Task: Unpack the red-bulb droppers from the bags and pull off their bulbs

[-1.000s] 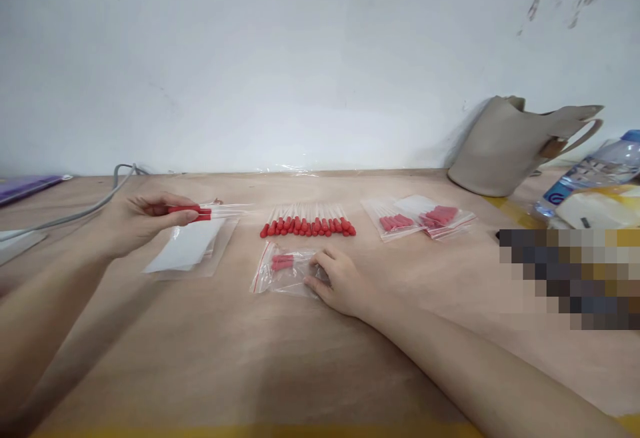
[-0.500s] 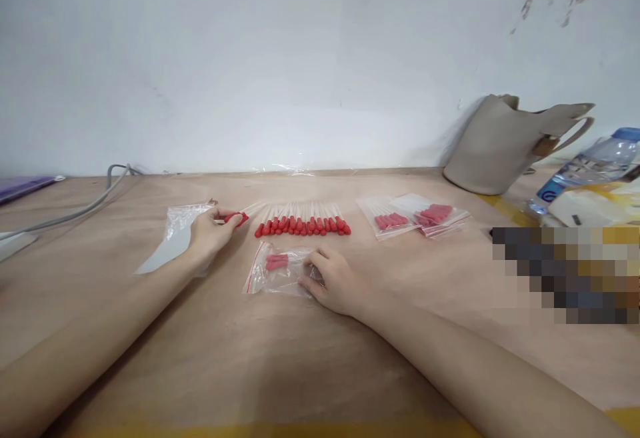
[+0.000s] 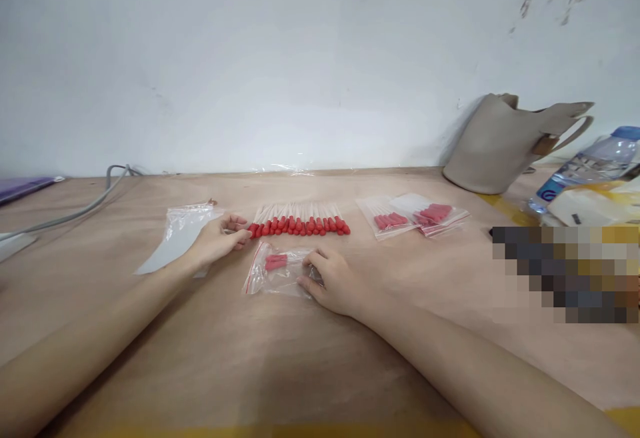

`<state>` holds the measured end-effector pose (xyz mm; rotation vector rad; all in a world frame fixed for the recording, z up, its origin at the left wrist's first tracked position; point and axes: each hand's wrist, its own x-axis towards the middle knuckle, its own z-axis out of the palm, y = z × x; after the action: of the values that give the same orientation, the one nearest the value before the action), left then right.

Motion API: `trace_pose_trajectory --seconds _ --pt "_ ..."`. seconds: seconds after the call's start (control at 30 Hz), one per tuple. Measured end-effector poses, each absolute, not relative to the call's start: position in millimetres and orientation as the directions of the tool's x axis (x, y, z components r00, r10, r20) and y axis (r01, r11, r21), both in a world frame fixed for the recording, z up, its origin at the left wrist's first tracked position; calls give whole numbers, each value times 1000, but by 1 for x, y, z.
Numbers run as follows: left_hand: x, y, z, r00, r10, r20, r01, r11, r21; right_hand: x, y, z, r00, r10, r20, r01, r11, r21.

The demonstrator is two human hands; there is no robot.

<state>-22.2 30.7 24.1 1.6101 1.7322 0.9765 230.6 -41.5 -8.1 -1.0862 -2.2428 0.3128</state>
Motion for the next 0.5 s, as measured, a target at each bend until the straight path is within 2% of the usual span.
trace_pose_trajectory --seconds 0.13,0.3,0.5 --pt "-25 29 28 -65 990 127 738 -38 673 231 -42 -8 -470 776 420 630 628 -457" --pt "-23 27 29 -35 987 155 778 -70 625 230 -41 -8 -465 775 428 630 629 -455" --pt "-19 27 28 2 971 238 853 -126 506 230 -41 -10 -464 771 436 628 634 -451"
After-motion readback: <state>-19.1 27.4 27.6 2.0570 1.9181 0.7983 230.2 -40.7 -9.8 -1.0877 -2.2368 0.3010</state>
